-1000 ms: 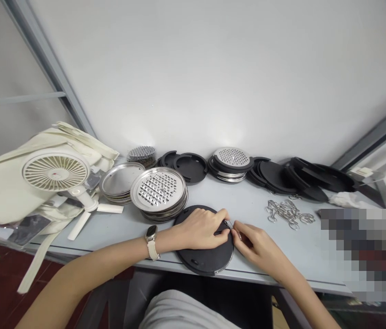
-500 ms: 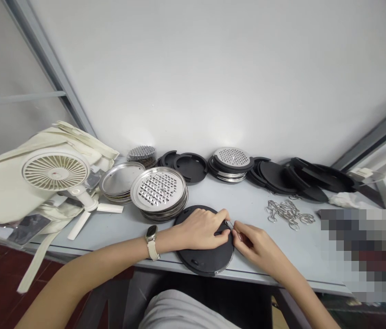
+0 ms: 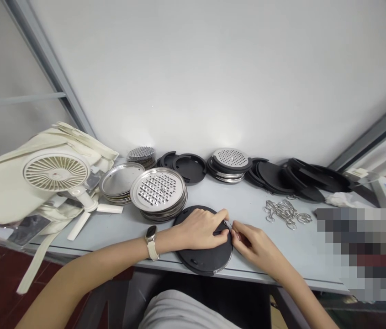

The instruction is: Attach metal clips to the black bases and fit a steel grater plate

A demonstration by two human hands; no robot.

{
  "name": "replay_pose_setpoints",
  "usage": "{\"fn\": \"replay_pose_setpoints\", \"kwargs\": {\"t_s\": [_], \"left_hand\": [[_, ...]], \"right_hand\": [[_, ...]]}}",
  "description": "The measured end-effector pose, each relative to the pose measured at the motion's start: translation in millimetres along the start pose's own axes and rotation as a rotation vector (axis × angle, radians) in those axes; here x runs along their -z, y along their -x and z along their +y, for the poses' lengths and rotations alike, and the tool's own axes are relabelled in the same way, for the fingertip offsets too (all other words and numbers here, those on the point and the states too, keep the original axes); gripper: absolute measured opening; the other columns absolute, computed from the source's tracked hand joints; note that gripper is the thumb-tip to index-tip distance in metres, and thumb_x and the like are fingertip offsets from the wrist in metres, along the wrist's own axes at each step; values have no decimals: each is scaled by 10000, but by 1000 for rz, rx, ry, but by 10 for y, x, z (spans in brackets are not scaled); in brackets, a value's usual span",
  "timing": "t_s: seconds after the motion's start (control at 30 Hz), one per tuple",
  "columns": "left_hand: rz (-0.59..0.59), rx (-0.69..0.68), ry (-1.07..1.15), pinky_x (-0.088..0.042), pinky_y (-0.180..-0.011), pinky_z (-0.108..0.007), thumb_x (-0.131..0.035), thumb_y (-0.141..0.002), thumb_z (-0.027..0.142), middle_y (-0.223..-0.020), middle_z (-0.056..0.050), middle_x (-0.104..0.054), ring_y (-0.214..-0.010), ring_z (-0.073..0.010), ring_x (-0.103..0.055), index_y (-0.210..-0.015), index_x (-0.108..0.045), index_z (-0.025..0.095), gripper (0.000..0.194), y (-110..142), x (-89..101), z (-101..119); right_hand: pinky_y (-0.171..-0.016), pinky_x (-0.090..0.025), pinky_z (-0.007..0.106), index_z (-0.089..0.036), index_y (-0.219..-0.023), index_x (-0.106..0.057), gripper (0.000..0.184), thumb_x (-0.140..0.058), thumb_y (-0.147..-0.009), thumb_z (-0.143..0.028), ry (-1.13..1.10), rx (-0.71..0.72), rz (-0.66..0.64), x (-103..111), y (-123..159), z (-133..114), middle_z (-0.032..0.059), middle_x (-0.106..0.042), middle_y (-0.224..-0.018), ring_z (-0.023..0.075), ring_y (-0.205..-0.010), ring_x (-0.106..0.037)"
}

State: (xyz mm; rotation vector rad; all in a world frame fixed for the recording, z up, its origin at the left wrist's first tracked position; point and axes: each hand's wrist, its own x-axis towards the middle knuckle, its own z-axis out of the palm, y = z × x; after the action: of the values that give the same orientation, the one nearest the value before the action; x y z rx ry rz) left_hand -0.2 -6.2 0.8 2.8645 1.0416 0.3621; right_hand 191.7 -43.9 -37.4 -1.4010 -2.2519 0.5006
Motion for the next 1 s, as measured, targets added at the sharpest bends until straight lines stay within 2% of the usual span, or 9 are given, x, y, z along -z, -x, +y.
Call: {"fn": "replay_pose_setpoints", "kwargs": {"t_s": [0.17, 0.43, 0.67, 1.0], "left_hand": [[8, 53, 33, -411, -547, -276, -495, -856, 392, -687, -1, -659, -644, -223, -665, -995, -471, 202, 237, 7, 6, 4], [18, 22, 30, -421, -558, -282, -499, -851, 397, -708, -9, -668, -647, -226, -664, -1028, -481, 191, 273, 9, -9, -22], [-1, -13, 7, -385, -528, -273, -475, -869, 380, -660, 5, -653, -619, -213, -658, -936, -484, 201, 192, 16, 21, -14], [-13, -15, 33, -385, -535, -274, -489, -863, 349, -661, 3, -653, -624, -210, -661, -931, -481, 204, 161, 13, 55, 6]], "right_hand": [[-549, -353, 250, -222, -748, -406, 218, -341, -955, -234, -26, 25, -12, 24, 15, -24, -20, -498, -629, 143, -549, -474], [-540, -331, 255, -229, -712, -337, 248, -337, -958, -262, 3, 4, -36, 11, 3, -27, -38, -445, -601, 142, -535, -451], [-565, -351, 272, -226, -732, -368, 265, -299, -983, -273, 8, 27, -31, 4, 17, -4, -19, -487, -632, 153, -564, -484], [-586, -379, 277, -224, -721, -418, 330, -261, -1004, -286, -50, 13, -20, 27, -5, -31, -2, -532, -639, 162, -573, -501]]}}
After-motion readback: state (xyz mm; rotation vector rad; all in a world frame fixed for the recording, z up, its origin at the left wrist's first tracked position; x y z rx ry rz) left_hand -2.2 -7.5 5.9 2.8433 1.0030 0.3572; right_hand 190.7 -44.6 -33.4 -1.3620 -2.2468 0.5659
